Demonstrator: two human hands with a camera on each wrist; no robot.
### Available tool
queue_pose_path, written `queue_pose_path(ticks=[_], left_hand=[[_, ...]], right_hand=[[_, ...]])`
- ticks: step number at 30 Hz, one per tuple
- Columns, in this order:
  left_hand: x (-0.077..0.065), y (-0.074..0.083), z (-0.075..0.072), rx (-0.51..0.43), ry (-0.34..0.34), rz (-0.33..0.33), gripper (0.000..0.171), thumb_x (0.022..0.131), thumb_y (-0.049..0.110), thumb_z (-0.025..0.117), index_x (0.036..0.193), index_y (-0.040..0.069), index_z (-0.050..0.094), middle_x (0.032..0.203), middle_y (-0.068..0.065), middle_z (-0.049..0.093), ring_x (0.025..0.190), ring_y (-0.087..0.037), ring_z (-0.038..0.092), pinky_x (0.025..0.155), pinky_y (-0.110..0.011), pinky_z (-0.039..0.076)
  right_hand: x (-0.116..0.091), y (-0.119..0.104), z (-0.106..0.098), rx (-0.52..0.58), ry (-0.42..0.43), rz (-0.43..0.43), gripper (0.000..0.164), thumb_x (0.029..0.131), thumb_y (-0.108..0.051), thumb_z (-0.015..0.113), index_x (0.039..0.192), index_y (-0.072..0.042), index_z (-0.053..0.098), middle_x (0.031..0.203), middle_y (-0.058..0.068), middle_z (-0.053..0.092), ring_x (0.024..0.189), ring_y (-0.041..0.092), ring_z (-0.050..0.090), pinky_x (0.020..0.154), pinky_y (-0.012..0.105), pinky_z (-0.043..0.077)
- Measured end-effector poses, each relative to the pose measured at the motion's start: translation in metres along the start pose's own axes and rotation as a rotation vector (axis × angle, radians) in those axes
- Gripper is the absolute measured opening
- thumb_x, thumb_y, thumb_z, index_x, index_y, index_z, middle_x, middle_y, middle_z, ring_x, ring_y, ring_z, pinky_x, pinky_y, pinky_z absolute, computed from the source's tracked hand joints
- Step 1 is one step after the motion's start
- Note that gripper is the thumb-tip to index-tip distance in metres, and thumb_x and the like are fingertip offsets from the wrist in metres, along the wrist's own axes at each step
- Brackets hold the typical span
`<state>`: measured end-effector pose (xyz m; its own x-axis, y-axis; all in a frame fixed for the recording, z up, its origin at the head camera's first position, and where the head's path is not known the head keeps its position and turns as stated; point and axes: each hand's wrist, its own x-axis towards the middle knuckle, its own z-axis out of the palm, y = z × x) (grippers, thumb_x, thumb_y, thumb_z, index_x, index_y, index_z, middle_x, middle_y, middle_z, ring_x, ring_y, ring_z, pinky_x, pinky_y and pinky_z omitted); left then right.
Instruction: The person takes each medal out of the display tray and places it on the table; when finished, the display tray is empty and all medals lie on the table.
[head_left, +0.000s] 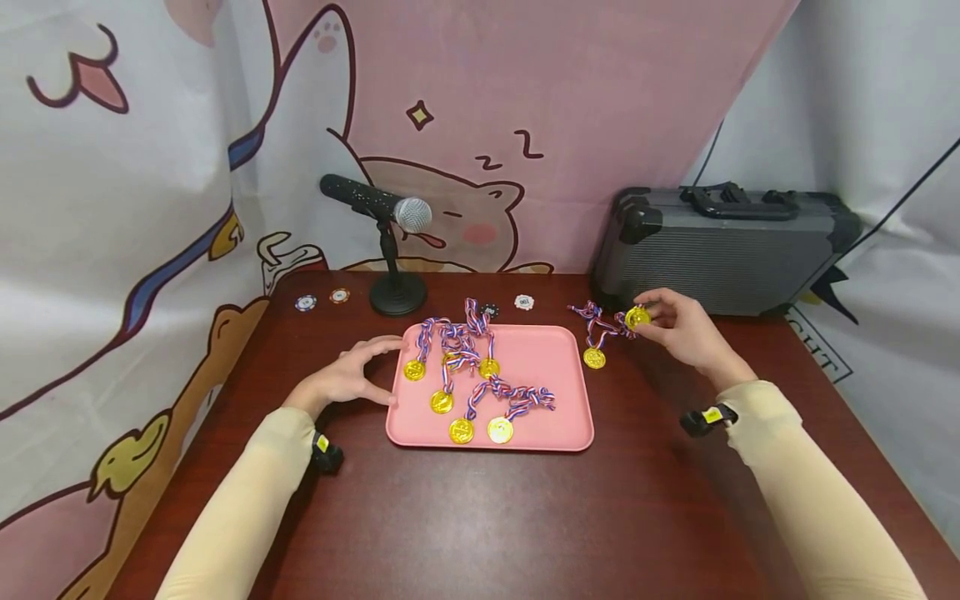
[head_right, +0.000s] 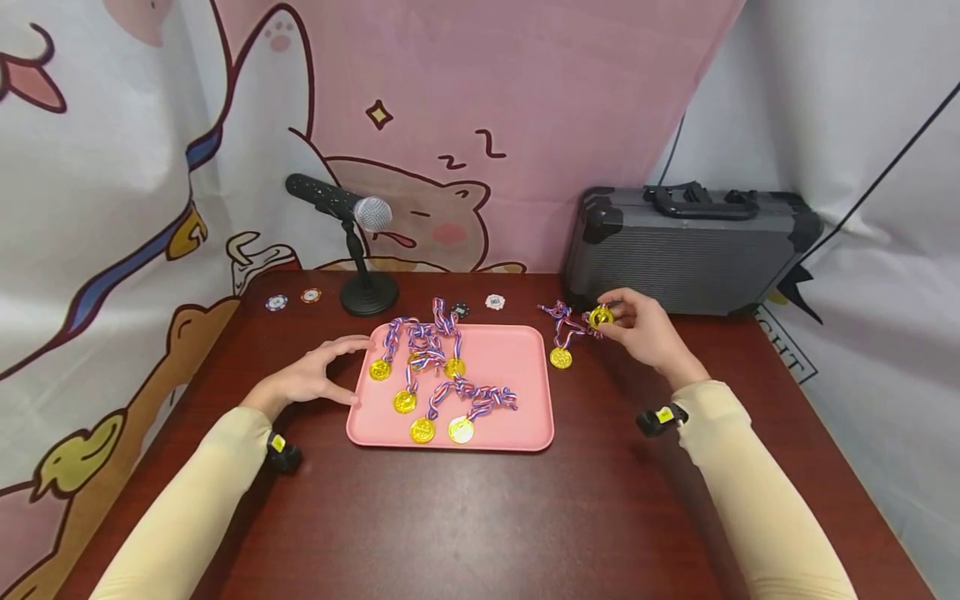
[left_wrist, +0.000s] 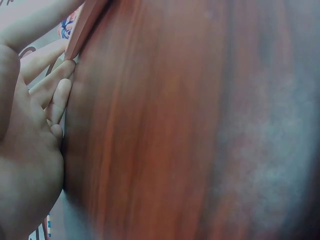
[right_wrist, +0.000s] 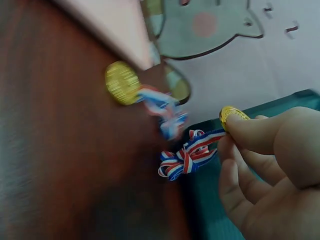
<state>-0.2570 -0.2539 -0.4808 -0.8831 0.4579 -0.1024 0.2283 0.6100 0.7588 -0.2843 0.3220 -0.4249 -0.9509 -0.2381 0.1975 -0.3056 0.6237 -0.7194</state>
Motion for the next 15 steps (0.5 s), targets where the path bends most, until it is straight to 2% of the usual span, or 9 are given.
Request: queue_pose_path(ticks=[7,15], left_hand=[[-0.001,0.003,0.000,-0.010,-0.006,0.009,0.093,0.072,0.036,0.096,0.154,0.024,0.053,0.165,-0.006,0.040,0.151,-0.038,0.025,0.117,-0.074,0.009],[-0.001,0.000,0.001,0.010,0.006,0.010,0.095,0.070,0.039,0.098,0.153,0.027,0.054,0.165,-0.004,0.040,0.151,-0.037,0.026,0.117,-0.074,0.010]], right_hand=[[-0.010,0.028,0.022,-0.035,-0.091,-0.024,0.039,0.090,0.002,0.080,0.127,0.002,0.068,0.104,0.019,0.073,0.085,0.018,0.070,0.071,0.017,0.053],[-0.016,0.036,0.031,-0.119,-0.166,-0.041,0.041,0.088,0.001,0.083,0.126,-0.003,0.069,0.101,0.014,0.075,0.089,0.025,0.073,0.075,0.022,0.055]])
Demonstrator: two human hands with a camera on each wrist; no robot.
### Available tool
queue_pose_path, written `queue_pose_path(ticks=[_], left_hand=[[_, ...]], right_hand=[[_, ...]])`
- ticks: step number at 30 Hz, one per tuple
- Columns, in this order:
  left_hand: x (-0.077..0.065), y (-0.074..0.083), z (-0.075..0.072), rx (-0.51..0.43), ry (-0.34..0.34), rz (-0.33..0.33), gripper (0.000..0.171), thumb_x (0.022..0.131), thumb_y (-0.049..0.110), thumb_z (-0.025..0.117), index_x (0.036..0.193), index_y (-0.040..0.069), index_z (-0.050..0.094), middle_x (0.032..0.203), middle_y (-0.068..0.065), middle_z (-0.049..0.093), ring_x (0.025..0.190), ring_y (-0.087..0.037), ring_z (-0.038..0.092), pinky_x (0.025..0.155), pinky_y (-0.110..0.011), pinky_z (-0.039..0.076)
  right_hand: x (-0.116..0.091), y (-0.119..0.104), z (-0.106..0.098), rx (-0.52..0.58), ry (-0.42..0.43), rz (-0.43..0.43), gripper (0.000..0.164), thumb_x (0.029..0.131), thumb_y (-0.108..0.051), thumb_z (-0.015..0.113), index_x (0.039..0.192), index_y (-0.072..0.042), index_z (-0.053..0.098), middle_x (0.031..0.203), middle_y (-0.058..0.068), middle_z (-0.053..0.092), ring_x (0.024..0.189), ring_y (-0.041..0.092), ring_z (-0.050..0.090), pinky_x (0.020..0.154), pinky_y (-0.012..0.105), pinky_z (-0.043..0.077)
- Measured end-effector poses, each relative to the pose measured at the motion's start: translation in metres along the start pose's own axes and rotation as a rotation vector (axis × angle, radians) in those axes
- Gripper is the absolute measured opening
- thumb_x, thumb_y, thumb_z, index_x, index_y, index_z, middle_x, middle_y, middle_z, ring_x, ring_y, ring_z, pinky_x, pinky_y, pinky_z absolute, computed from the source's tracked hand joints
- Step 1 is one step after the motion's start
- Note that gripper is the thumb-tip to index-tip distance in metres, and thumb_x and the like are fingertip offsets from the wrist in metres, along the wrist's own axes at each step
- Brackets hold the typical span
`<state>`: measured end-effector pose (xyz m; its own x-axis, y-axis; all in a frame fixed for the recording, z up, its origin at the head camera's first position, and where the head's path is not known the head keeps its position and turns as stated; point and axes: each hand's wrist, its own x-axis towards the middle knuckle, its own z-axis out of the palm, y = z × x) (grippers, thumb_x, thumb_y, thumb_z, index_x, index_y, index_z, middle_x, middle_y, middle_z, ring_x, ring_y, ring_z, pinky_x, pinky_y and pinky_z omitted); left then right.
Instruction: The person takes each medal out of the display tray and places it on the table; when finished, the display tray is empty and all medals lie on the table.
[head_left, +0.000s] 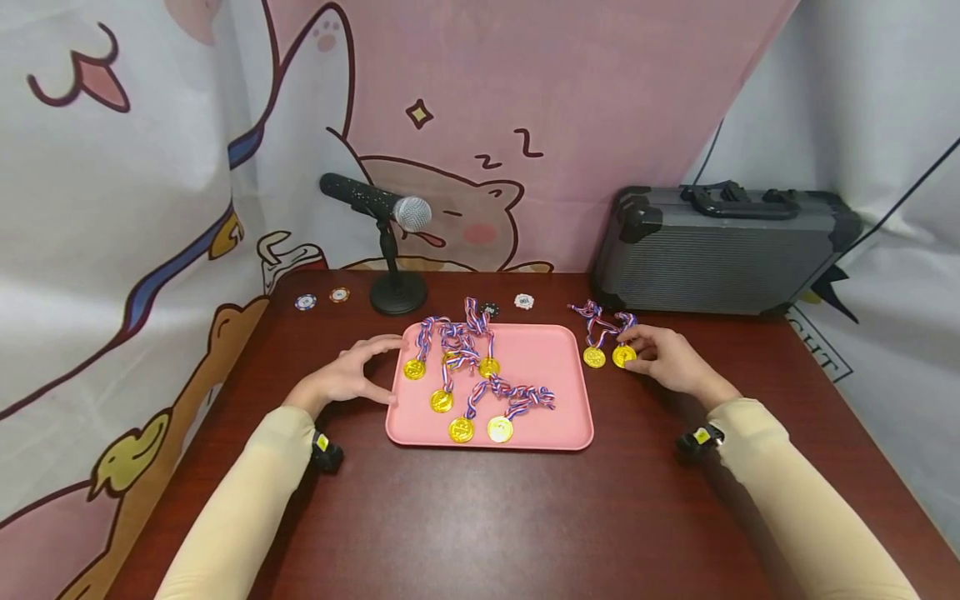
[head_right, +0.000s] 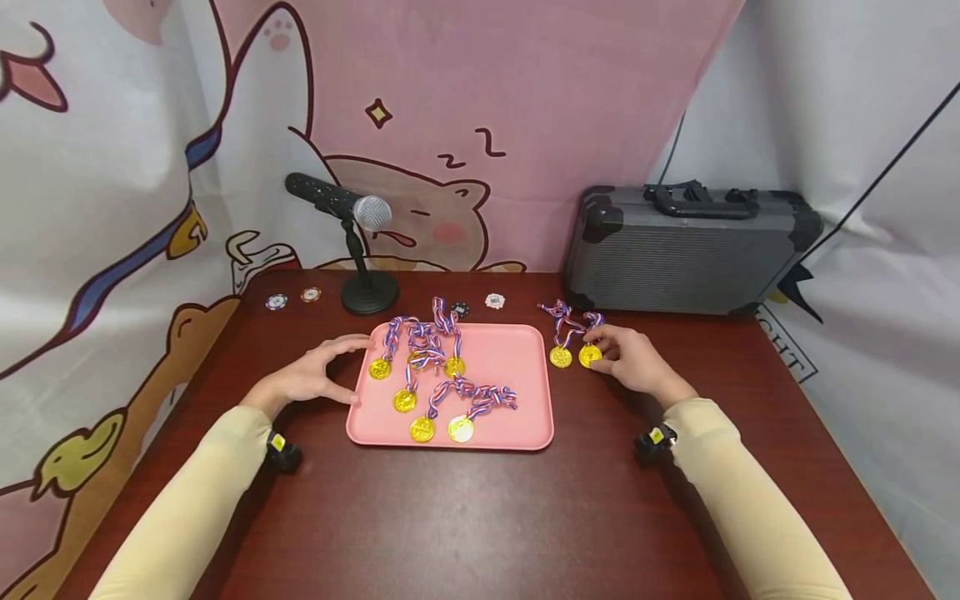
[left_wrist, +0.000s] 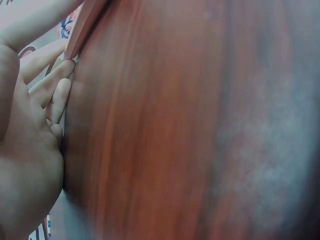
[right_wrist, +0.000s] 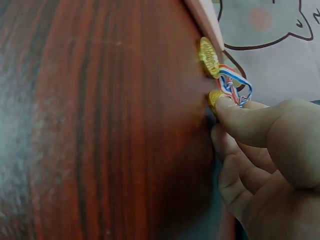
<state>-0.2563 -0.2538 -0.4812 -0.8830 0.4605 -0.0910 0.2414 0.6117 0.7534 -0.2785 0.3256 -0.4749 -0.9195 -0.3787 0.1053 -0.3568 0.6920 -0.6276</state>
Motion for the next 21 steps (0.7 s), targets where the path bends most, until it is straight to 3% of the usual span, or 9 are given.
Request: queue_pose_path(ticks=[8,17,21], left_hand=[[0.001,-0.001,0.000,0.009,0.004,0.005,0.096,0.069,0.038,0.098,0.153,0.028,0.053,0.165,-0.002,0.041,0.150,-0.036,0.027,0.117,-0.071,0.012],[-0.001,0.001,0.000,-0.006,0.001,0.004,0.095,0.070,0.038,0.097,0.153,0.026,0.054,0.165,-0.005,0.040,0.150,-0.038,0.026,0.117,-0.074,0.009],[-0.001,0.002,0.000,-0.009,0.001,0.001,0.095,0.070,0.038,0.098,0.153,0.026,0.054,0.165,-0.004,0.040,0.150,-0.037,0.026,0.117,-0.074,0.009]], right_hand=[[0.001,-0.002,0.002,-0.103,0.007,-0.033,0.037,0.087,-0.002,0.084,0.122,-0.004,0.072,0.102,0.011,0.076,0.085,0.021,0.072,0.075,0.032,0.055],[0.001,-0.007,0.000,-0.127,0.012,-0.057,0.038,0.086,-0.001,0.085,0.122,-0.003,0.073,0.109,0.015,0.075,0.084,0.022,0.070,0.073,0.035,0.055],[0.002,-0.012,-0.003,-0.162,0.052,-0.054,0.037,0.085,-0.003,0.086,0.120,-0.004,0.073,0.105,0.015,0.074,0.081,0.021,0.069,0.070,0.034,0.052]])
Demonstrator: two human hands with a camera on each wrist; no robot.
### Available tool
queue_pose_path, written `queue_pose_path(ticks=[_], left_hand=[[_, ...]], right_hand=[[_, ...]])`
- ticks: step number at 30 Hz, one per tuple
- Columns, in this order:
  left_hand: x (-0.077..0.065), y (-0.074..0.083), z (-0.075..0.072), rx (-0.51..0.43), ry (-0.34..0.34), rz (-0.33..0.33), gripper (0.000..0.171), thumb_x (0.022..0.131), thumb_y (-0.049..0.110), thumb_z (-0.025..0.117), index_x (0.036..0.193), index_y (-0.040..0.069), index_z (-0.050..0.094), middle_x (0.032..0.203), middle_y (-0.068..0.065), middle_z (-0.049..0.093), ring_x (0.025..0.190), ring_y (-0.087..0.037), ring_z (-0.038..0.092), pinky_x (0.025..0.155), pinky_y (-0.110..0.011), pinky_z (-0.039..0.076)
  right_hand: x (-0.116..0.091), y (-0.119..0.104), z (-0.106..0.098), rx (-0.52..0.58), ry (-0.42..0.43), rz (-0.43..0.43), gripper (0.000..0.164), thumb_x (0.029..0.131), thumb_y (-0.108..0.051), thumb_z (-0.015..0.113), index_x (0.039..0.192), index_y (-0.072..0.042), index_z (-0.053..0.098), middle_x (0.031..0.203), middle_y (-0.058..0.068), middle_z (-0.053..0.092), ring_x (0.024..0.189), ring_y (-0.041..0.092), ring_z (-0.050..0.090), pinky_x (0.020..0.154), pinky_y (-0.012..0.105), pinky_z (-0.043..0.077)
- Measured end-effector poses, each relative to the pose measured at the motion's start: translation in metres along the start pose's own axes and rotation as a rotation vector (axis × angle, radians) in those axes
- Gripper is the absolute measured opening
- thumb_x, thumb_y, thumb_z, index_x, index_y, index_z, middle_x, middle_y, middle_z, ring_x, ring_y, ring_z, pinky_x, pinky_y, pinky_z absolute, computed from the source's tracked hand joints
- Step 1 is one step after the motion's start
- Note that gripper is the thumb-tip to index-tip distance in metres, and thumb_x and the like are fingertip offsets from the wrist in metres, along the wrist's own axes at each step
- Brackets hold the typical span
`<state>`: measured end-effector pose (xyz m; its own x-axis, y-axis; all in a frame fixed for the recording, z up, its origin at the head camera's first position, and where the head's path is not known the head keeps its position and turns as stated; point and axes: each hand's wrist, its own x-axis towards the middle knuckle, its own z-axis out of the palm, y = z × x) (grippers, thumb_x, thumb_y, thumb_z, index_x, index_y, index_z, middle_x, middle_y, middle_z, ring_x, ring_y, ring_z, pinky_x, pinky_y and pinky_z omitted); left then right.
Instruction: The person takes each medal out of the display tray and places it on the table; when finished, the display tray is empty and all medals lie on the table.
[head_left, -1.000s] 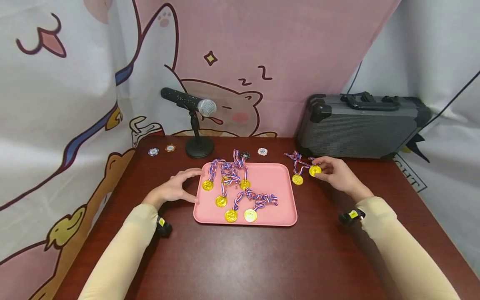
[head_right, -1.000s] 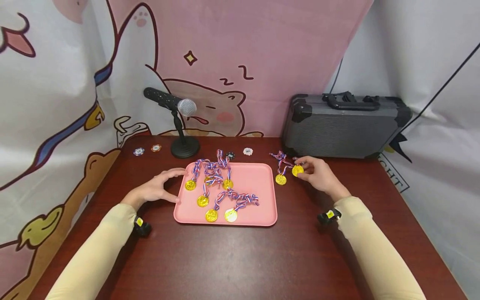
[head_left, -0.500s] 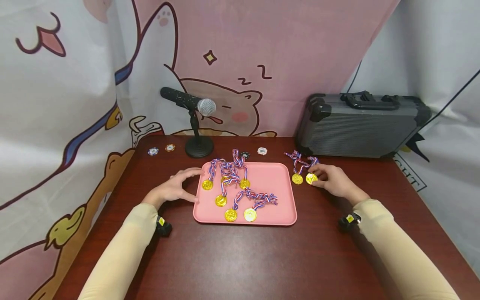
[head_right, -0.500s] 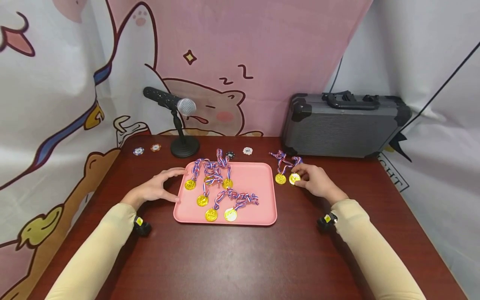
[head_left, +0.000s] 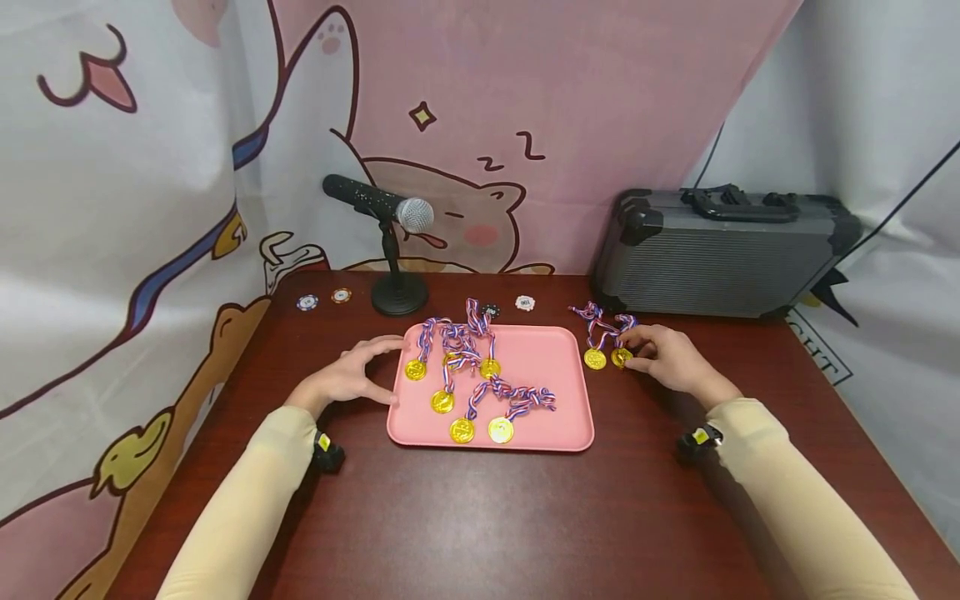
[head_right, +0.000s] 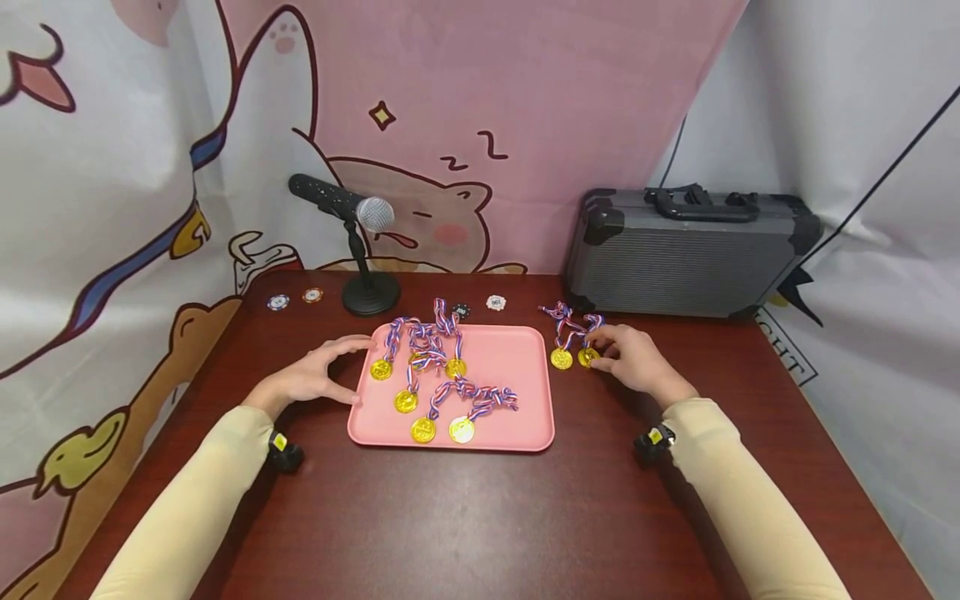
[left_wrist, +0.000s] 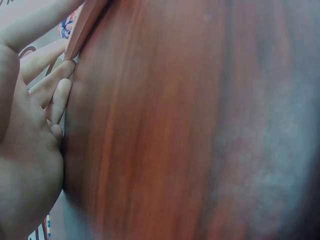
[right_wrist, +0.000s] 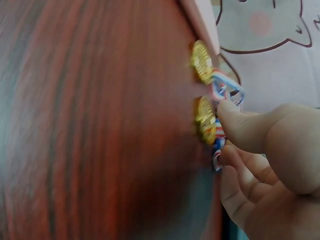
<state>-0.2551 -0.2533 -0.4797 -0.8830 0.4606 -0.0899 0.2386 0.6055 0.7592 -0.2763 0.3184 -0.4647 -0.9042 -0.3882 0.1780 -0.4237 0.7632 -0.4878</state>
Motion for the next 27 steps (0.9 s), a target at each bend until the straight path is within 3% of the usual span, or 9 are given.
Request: queue_pose_path(ticks=[5,9,15,20,27], left_hand=[[0.000,0.001,-0.001,0.005,0.003,-0.005,0.095,0.070,0.039,0.097,0.153,0.027,0.054,0.165,-0.004,0.040,0.151,-0.037,0.026,0.118,-0.073,0.010],[-0.001,0.001,0.000,-0.003,0.001,-0.008,0.094,0.071,0.037,0.096,0.153,0.027,0.053,0.165,-0.005,0.040,0.151,-0.038,0.024,0.117,-0.075,0.007],[-0.002,0.000,0.003,-0.018,-0.008,-0.009,0.093,0.072,0.036,0.096,0.154,0.026,0.053,0.166,-0.006,0.039,0.151,-0.038,0.023,0.117,-0.076,0.005],[-0.002,-0.001,0.003,-0.023,-0.005,-0.007,0.093,0.072,0.035,0.096,0.153,0.025,0.053,0.165,-0.006,0.040,0.150,-0.038,0.024,0.117,-0.076,0.007],[-0.001,0.000,0.001,-0.001,0.004,-0.008,0.094,0.070,0.039,0.097,0.153,0.028,0.054,0.164,-0.003,0.041,0.150,-0.036,0.027,0.118,-0.073,0.014]], right_hand=[[0.009,-0.022,-0.001,0.022,0.059,-0.018,0.035,0.088,-0.007,0.085,0.121,-0.005,0.072,0.099,0.015,0.073,0.078,0.022,0.063,0.063,0.032,0.047],[0.022,-0.048,0.008,0.107,0.054,-0.076,0.033,0.090,-0.009,0.083,0.121,-0.004,0.072,0.102,0.016,0.075,0.083,0.024,0.067,0.065,0.034,0.053],[0.045,-0.093,0.033,0.227,-0.043,-0.152,0.033,0.090,-0.004,0.082,0.121,0.000,0.071,0.109,0.020,0.074,0.091,0.026,0.072,0.078,0.042,0.060],[0.060,-0.125,0.056,0.256,-0.150,-0.191,0.034,0.091,-0.010,0.082,0.121,0.001,0.071,0.114,0.019,0.075,0.094,0.027,0.074,0.084,0.045,0.062],[0.076,-0.148,0.080,0.297,-0.268,-0.276,0.037,0.091,-0.005,0.081,0.126,0.002,0.070,0.115,0.018,0.074,0.101,0.032,0.073,0.090,0.047,0.061]])
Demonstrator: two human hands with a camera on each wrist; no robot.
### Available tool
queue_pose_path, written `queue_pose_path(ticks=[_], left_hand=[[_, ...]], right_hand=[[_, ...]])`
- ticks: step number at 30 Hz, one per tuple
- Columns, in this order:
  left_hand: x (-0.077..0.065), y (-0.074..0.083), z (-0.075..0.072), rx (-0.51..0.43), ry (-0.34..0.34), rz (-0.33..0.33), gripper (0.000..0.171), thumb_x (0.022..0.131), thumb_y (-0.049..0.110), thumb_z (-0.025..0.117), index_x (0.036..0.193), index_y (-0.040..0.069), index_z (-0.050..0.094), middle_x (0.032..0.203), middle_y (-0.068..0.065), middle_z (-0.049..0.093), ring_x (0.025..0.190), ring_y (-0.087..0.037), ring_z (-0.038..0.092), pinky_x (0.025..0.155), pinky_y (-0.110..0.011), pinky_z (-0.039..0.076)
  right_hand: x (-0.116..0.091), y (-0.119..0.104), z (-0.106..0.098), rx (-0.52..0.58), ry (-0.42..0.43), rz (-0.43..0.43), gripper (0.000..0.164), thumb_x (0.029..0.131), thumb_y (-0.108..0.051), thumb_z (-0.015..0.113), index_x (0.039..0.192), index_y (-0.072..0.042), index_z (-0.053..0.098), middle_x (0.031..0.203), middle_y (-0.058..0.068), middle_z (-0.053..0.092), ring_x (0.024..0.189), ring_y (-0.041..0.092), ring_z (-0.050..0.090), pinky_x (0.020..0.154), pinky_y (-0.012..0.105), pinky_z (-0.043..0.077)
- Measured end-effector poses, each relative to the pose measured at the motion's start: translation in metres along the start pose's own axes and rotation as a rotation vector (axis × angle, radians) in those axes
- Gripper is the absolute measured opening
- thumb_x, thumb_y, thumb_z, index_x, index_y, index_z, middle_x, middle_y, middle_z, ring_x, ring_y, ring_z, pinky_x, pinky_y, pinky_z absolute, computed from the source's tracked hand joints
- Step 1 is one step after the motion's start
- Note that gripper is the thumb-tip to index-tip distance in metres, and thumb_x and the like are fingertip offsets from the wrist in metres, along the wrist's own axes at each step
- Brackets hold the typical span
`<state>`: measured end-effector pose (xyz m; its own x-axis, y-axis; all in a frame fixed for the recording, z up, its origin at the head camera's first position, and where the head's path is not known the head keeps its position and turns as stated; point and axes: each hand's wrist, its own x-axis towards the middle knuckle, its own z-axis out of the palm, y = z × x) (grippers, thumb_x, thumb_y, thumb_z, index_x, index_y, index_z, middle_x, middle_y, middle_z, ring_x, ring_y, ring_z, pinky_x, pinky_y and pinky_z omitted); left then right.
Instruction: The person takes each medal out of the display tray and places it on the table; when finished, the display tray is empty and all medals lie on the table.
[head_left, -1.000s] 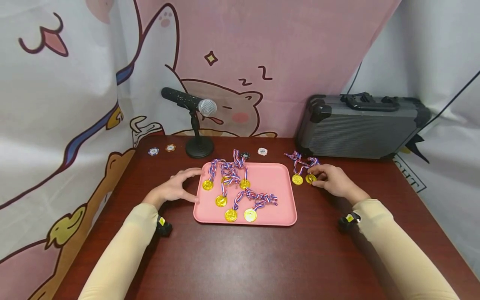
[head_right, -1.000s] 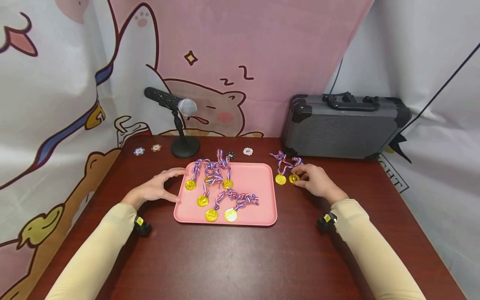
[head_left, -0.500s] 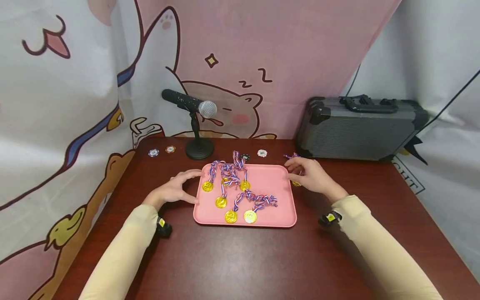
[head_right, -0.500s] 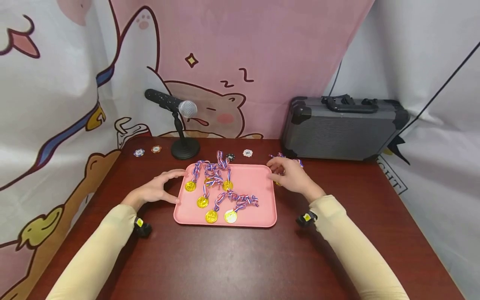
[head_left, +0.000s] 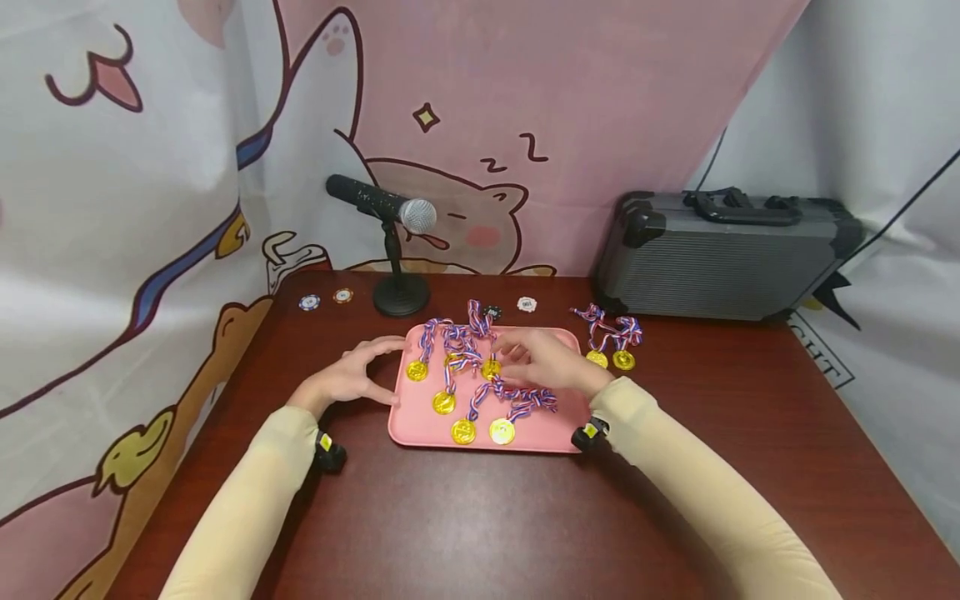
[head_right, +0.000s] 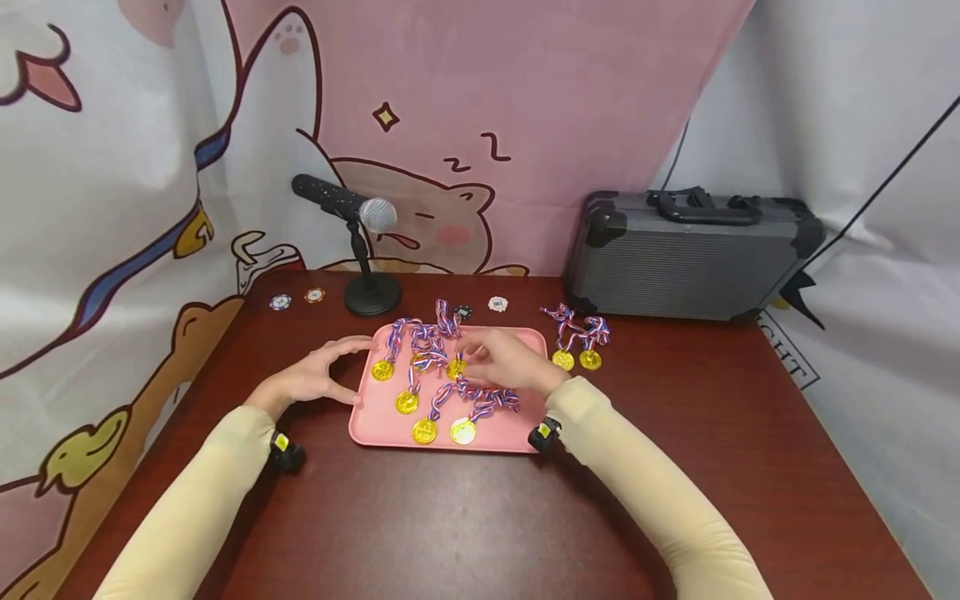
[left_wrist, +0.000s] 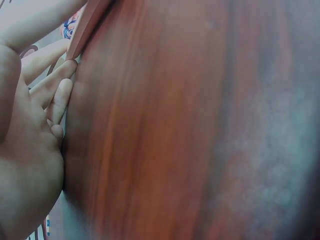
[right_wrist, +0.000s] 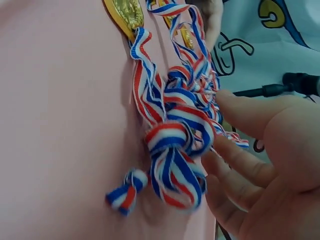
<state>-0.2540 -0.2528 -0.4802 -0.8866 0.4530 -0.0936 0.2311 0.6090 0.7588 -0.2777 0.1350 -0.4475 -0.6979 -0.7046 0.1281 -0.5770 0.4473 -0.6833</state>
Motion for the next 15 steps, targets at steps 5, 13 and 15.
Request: queue_pose_path(ticks=[5,13,15], left_hand=[[0.001,0.000,0.000,0.004,-0.007,0.013,0.094,0.071,0.038,0.097,0.153,0.027,0.053,0.165,-0.004,0.041,0.150,-0.036,0.028,0.118,-0.072,0.016],[0.001,-0.003,0.000,0.001,0.004,0.011,0.095,0.069,0.039,0.097,0.153,0.028,0.054,0.164,-0.002,0.043,0.150,-0.035,0.029,0.118,-0.071,0.019],[0.001,-0.003,-0.001,-0.007,0.004,0.013,0.095,0.070,0.039,0.097,0.153,0.028,0.054,0.164,-0.002,0.043,0.149,-0.035,0.029,0.118,-0.071,0.020]], right_hand=[[0.009,0.001,0.007,-0.053,-0.036,-0.013,0.035,0.092,-0.005,0.080,0.126,-0.001,0.071,0.110,0.015,0.074,0.095,0.028,0.072,0.089,0.046,0.060],[0.017,0.005,0.013,-0.128,-0.074,0.004,0.035,0.101,-0.009,0.070,0.136,-0.003,0.069,0.130,0.012,0.072,0.100,0.023,0.073,0.090,0.039,0.060],[0.019,0.005,0.013,-0.144,-0.078,0.013,0.036,0.100,-0.009,0.072,0.136,-0.004,0.069,0.128,0.012,0.073,0.099,0.023,0.073,0.091,0.040,0.060]])
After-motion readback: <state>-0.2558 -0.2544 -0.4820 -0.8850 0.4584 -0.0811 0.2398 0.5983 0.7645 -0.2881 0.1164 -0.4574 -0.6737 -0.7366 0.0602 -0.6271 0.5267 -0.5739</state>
